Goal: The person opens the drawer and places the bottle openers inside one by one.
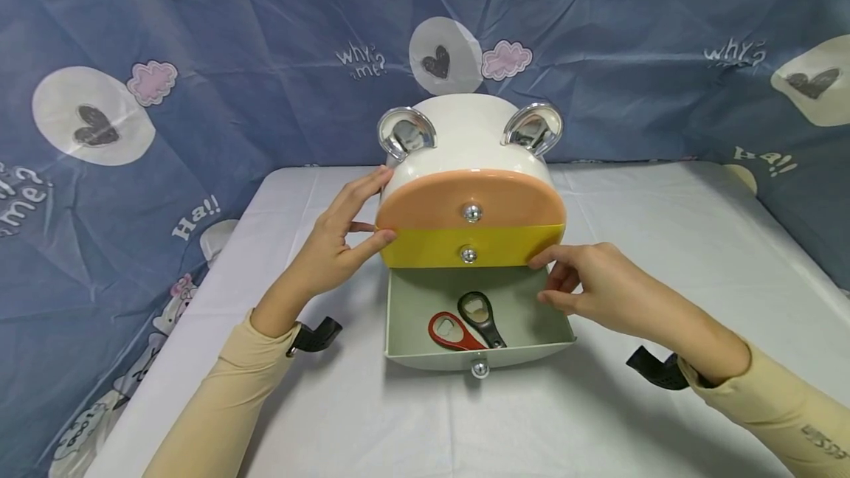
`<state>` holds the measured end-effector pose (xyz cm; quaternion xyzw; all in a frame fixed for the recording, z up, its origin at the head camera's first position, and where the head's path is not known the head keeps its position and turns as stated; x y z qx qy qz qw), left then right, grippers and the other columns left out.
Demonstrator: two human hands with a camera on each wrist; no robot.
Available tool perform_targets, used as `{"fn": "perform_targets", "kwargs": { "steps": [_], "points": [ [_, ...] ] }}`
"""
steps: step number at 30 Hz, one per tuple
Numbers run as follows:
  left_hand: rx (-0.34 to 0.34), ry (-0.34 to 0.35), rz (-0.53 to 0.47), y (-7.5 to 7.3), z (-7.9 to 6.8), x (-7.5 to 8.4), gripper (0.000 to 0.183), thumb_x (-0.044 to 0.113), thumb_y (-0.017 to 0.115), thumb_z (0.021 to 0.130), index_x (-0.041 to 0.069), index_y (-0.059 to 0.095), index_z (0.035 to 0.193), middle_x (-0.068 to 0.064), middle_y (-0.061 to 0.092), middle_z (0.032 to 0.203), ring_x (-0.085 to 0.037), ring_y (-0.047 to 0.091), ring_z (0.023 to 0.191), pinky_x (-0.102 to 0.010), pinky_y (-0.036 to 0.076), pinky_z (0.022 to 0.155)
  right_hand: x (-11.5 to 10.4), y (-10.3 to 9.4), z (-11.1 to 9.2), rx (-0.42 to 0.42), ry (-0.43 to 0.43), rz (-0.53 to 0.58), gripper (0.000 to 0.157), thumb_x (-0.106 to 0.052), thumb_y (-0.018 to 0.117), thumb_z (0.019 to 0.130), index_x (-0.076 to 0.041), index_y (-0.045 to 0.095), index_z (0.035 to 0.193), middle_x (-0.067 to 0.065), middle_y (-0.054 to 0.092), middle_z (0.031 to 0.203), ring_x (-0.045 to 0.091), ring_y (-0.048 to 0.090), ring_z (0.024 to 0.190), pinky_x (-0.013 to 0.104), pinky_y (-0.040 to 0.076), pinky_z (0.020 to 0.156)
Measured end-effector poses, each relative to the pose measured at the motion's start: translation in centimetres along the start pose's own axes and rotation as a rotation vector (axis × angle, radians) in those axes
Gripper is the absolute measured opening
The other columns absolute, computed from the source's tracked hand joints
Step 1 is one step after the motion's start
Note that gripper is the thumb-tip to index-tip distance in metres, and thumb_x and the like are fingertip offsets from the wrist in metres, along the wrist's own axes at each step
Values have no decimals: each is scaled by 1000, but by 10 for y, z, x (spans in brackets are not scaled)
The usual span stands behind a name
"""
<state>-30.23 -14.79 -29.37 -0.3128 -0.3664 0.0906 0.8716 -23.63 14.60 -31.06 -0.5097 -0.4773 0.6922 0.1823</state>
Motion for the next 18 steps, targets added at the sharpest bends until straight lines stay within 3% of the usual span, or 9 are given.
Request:
{"fn": "perform_targets", "kwargs": {
  "steps": [10,18],
  "points": [
    [-3,-8,-2,0,0,0,83,5,79,97,22,39,168,3,37,173,-19,45,155,-36,66,93,-4,-11,-6,48,-17,38,34,-21,87,92,-9,75,121,-12,74,88,2,69,78,23,55,63],
    [-4,-9,-1,-1,0,0,84,6,79,97,23,38,168,4,37,173,-19,45,155,-37,66,93,-8,-20,-12,72,-30,109,25,-18,86,93,-15,75,116,-10,72,90,2,70,79,23,61,66]
  ]
}}
Point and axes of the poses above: each hand's wrist, its own z-axis towards the middle knuckle, its own y-axis out of the palm, x = y × z, the point moved 9 cm from there along z, towards the middle knuckle
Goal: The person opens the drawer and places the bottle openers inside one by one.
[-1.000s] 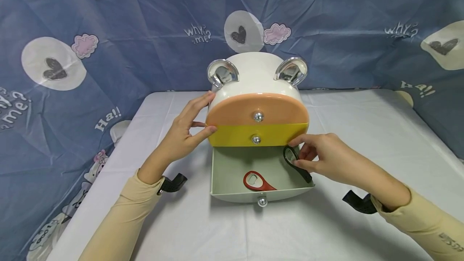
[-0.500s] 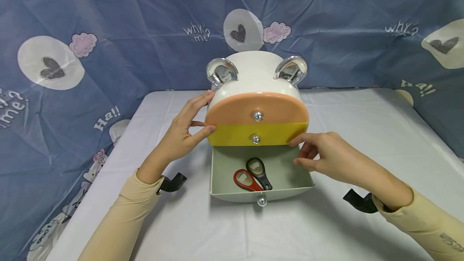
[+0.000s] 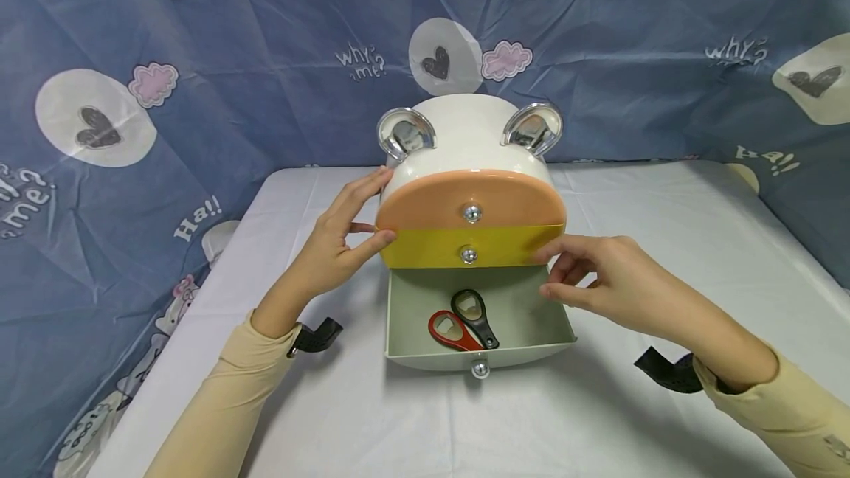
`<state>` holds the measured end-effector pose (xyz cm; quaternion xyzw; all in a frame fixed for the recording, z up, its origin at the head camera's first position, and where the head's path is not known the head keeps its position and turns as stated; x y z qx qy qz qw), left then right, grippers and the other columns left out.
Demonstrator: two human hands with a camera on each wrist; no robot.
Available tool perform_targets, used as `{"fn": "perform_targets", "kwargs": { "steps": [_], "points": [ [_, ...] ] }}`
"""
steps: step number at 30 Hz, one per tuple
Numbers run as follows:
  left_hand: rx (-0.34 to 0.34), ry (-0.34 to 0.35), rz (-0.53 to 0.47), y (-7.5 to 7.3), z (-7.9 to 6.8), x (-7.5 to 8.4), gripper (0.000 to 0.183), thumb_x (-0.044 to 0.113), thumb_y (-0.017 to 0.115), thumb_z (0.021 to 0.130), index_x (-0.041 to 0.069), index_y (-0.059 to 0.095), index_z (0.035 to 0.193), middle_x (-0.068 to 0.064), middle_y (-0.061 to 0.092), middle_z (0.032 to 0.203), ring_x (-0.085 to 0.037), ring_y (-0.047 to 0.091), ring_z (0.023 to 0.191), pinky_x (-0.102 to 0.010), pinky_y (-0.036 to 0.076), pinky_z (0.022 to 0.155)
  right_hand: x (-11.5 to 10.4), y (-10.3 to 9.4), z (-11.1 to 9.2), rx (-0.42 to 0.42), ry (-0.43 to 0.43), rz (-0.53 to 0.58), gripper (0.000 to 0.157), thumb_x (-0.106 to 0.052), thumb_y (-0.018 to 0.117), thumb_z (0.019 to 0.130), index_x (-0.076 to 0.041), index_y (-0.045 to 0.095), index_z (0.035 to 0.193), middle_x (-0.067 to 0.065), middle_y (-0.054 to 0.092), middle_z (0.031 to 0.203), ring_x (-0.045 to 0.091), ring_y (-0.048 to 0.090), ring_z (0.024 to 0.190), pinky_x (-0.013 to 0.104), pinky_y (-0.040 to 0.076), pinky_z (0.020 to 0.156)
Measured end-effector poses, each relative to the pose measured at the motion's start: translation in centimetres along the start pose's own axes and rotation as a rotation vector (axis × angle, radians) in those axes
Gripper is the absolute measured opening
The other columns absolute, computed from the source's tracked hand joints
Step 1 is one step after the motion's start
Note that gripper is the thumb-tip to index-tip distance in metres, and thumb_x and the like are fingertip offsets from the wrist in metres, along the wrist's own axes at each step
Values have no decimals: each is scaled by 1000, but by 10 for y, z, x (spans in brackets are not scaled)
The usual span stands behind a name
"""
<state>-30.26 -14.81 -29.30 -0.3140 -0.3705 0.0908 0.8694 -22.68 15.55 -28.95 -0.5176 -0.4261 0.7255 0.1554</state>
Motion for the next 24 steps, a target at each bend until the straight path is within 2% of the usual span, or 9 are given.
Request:
{"fn": "perform_targets", "kwargs": {
  "steps": [5,10,18,24],
  "points": [
    [2,-3,0,0,0,0,84,6,79,97,24,38,168,4,37,173,-18,45,155,-37,66,93,-6,0,-4,5,-8,39,21,-19,85,95,-19,75,114,-11,73,87,3,70,78,25,61,66],
    [2,-2,1,0,0,0,84,6,79,97,23,38,168,4,37,173,-19,45,155,-36,66,93,-12,10,-9,-25,-35,90,18,-24,82,98,-22,76,115,-13,72,86,3,69,76,25,60,68],
    [2,-3,-3,0,0,1,84,5,79,97,22,39,168,3,37,173,-19,45,154,-36,67,92,-27,38,-23,-141,-129,165,18,-27,76,103,-23,74,120,-16,73,86,1,69,76,24,60,67],
    [4,-7,-10,-1,0,1,84,4,80,96,21,39,167,3,38,173,-19,46,154,-36,66,93,-37,63,-33,-275,-160,202,31,-32,74,104,-17,72,131,-18,78,94,-3,72,84,22,64,72]
  ]
}}
Point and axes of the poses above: each hand's wrist, its own z-axis towards the middle knuckle, its own y-axis out of the palm, x = y × z, the point moved 9 cm from there along z, towards the middle knuckle
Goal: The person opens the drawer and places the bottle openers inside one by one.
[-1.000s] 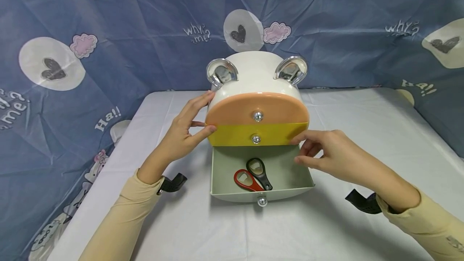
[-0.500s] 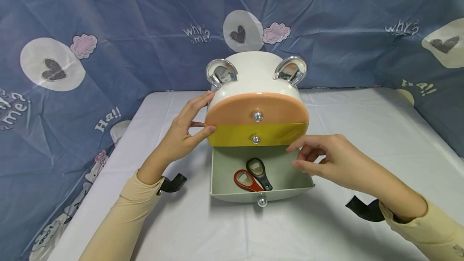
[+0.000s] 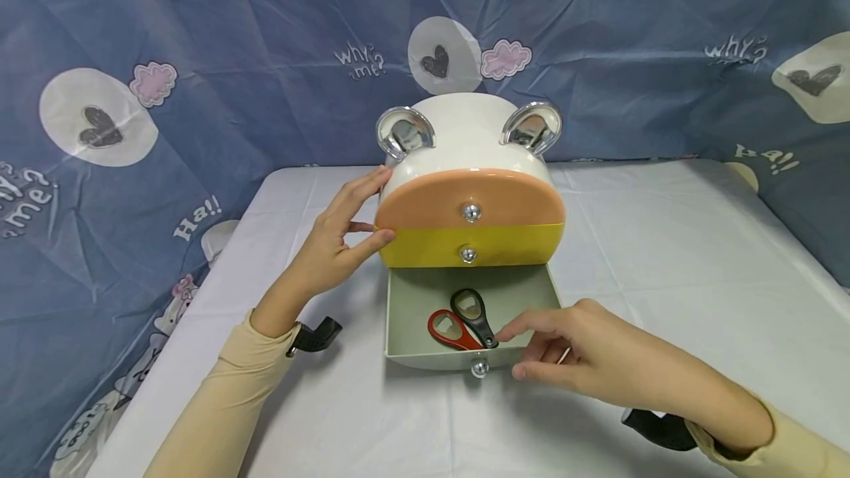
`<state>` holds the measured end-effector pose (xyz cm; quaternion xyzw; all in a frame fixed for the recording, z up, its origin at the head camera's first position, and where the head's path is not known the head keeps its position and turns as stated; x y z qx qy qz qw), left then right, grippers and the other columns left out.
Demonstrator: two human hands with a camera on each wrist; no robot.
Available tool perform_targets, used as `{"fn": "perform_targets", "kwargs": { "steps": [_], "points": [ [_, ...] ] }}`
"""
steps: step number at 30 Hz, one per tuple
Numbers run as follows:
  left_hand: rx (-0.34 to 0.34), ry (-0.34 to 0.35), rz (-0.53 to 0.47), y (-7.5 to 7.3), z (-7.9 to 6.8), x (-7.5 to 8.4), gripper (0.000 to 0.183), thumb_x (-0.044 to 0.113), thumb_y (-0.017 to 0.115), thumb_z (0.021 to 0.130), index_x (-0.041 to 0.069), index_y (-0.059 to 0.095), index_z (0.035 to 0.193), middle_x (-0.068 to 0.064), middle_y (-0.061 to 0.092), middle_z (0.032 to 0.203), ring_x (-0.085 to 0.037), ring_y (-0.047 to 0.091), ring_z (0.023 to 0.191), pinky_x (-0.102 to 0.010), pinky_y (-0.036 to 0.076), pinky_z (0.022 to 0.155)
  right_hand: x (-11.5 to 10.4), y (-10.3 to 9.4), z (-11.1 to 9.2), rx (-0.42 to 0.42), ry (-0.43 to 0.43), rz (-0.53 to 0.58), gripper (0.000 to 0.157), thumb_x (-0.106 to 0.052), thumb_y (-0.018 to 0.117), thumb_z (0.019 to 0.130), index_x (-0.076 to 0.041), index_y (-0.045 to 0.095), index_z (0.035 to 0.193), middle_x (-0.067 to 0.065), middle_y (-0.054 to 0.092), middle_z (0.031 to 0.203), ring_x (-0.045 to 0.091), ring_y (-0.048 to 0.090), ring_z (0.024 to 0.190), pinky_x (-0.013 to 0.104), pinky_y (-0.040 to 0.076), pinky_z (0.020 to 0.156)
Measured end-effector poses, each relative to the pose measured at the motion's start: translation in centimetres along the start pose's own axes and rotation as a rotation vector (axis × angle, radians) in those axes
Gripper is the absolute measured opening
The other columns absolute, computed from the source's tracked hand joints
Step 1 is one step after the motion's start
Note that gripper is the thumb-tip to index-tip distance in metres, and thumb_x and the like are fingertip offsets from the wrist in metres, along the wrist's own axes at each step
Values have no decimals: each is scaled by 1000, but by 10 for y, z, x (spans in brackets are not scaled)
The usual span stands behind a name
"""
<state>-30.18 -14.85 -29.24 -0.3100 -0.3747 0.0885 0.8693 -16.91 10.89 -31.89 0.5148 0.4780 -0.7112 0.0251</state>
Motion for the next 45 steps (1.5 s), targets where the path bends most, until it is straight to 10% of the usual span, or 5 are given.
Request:
{"fn": "perform_targets", "kwargs": {
  "steps": [20,33,45],
  "points": [
    [0,2,9,0,0,-1,83,5,80,97,22,40,167,3,39,172,-19,46,154,-34,66,92,13,52,12,-175,81,87,54,-36,77,102,-11,64,147,2,78,129,3,76,107,16,63,83],
    [2,-1,14,1,0,-2,84,5,80,96,23,39,167,4,39,172,-18,46,154,-32,66,92,19,55,12,-88,25,61,44,-31,75,104,-10,69,142,-1,81,122,-6,74,96,17,63,82],
    [15,-10,-2,0,-1,-4,84,4,81,95,24,41,167,6,40,171,-17,47,153,-28,65,92,25,56,13,-49,28,70,44,-33,73,104,-12,69,143,3,77,133,13,76,117,18,63,91]
  ]
}}
Point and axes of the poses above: each hand's wrist, its own z-axis towards the middle knuckle, its own y-axis out of the palm, x = y × z, the point moved 9 cm from there along z, towards the middle knuckle
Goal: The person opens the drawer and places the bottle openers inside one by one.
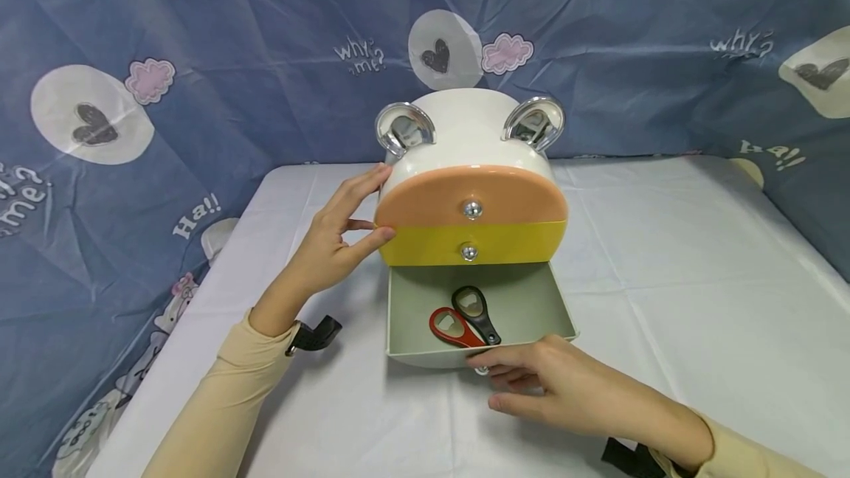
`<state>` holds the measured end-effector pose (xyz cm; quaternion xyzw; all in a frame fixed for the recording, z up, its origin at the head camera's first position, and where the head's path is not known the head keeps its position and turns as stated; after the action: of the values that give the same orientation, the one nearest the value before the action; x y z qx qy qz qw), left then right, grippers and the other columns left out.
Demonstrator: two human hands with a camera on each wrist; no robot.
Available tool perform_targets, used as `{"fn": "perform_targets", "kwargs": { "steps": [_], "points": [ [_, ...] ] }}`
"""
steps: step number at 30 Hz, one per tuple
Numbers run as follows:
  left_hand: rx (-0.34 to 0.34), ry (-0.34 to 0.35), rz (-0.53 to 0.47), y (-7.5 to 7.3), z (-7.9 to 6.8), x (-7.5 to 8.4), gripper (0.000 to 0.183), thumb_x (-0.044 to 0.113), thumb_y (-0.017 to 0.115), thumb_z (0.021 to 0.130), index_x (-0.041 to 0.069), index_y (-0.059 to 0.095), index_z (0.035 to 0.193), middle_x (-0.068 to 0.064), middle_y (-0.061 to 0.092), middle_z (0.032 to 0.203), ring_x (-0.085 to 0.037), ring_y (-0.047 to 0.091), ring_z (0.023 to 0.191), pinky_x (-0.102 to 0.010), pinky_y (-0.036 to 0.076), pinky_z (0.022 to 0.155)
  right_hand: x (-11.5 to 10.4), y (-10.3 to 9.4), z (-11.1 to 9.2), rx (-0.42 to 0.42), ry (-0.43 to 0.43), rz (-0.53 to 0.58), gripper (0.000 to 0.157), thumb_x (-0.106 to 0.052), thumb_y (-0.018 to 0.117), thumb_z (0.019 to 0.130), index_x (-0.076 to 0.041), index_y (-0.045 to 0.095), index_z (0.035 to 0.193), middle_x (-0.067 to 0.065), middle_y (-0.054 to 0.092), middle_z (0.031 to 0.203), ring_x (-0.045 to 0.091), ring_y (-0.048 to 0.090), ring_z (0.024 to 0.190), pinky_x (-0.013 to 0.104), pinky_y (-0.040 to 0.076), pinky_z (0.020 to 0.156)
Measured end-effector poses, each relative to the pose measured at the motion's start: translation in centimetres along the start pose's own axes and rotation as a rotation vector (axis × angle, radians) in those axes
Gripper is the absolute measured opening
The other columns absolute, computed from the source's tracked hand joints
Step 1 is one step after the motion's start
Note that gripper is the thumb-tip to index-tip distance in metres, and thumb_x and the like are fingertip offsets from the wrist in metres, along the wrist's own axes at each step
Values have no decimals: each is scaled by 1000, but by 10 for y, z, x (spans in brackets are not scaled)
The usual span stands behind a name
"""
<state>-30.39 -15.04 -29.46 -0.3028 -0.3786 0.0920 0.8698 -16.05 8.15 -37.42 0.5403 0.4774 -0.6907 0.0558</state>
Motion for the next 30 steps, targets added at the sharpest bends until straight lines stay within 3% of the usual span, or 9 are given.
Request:
{"fn": "perform_targets", "kwargs": {
  "steps": [8,16,30],
  "points": [
    [3,3,-1,-2,1,2,83,4,81,95,24,42,167,6,41,171,-16,48,152,-28,65,91,-2,-3,3,1,-19,-4,45,-34,72,106,-13,67,145,4,76,135,14,76,118,19,63,92],
    [-1,-1,-1,0,-1,0,83,4,80,96,23,42,167,5,40,172,-17,49,150,-30,66,91,6,-9,12,5,19,25,47,-33,73,105,-11,66,146,5,73,141,16,76,118,19,62,92],
    [6,11,-6,0,-2,0,84,3,82,94,22,43,166,3,40,172,-18,50,150,-31,66,90,12,-22,29,37,6,-18,46,-26,74,104,-8,65,146,10,71,142,23,77,117,22,64,90]
  ]
}}
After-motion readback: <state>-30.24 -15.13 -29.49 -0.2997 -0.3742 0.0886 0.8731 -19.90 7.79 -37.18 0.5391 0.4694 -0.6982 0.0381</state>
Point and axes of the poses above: each hand's wrist, its own z-axis towards the middle knuckle, its own y-axis out of the palm, x = y × z, the point moved 9 cm from there along z, towards the middle knuckle
